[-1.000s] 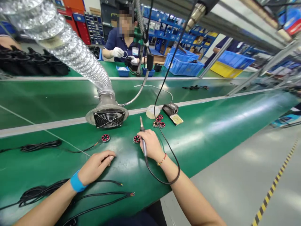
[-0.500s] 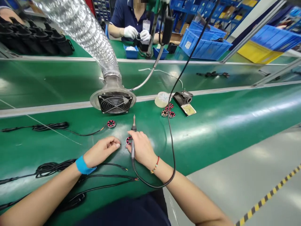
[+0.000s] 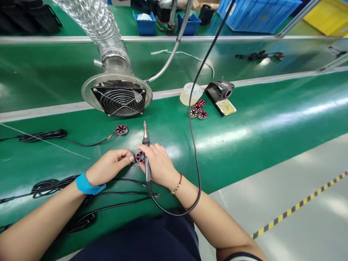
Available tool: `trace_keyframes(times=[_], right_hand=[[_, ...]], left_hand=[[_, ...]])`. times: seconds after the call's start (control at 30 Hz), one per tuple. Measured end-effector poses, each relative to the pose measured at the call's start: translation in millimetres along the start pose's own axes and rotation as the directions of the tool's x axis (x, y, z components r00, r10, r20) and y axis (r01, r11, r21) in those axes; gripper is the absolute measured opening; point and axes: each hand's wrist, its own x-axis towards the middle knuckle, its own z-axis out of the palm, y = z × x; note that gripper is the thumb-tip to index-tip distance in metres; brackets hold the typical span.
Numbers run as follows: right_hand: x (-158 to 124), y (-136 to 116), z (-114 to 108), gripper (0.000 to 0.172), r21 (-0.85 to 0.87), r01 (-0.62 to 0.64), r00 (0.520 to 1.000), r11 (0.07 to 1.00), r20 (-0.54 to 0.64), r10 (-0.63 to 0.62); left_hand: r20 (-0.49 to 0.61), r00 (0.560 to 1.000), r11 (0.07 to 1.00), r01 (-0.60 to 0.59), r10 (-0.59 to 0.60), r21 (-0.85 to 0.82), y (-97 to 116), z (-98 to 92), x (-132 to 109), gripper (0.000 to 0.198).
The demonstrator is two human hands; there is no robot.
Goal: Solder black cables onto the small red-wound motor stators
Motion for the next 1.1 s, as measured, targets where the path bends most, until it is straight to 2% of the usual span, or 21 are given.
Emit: trace_keyframes(times=[0.1, 0.23, 0.5, 0.63, 0.73, 0.87, 1.0, 1.1], right_hand=[[1.4, 1.3, 0.8, 0.04, 0.031, 0.023, 1.0, 0.999, -0.012, -0.023], [1.5, 2.6, 2.3, 0.039, 0.039, 0.029, 0.999, 0.999, -0.039, -0.027], [-1.4, 0.6, 2.1, 0.038, -0.019, 0.093, 0.995, 0.995, -0.037, -0.094], [-1.0, 0.0, 1.9, 0.036, -0.061, 0.085, 0.993, 0.995, -0.074, -0.089], [-0.6, -0.8, 2.2, 0.038, -0.136, 0.049, 0.991, 0.99, -0.118, -0.066], [0.5, -4.9, 2.4, 0.035, -0.229, 0.075, 0.977, 0.97, -0.177, -0.117], [1.3, -6.5, 2.8, 0.032, -0.244, 0.076, 0.974, 0.967, -0.191, -0.124], [1.2, -3.2, 3.3, 0.035, -0.213, 0.034, 0.981, 0.976, -0.181, -0.074]], left_hand=[[-0.004, 1.0, 0.994, 0.002, -0.002, -0.106, 0.6, -1.4, 2.5, 0.032], [-0.066, 0.997, 0.983, 0.027, -0.04, -0.181, 1.6, -4.0, 4.4, 0.034], [-0.068, 0.998, 0.975, -0.005, -0.011, -0.222, 1.3, -3.8, 6.3, 0.029], [-0.093, 0.995, 0.956, 0.018, -0.048, -0.294, -0.6, -2.6, 6.5, 0.03], [-0.064, 0.996, 0.967, 0.051, -0.069, -0.248, 0.8, -1.1, 4.3, 0.038], [-0.012, 0.998, 0.99, 0.058, -0.06, -0.127, 7.0, 0.5, 0.0, 0.043], [0.085, 0.992, 0.98, 0.103, -0.089, -0.17, 8.1, -0.3, -1.5, 0.038], [0.112, 0.992, 0.977, 0.077, -0.056, -0.199, 3.6, -1.6, -0.4, 0.031]])
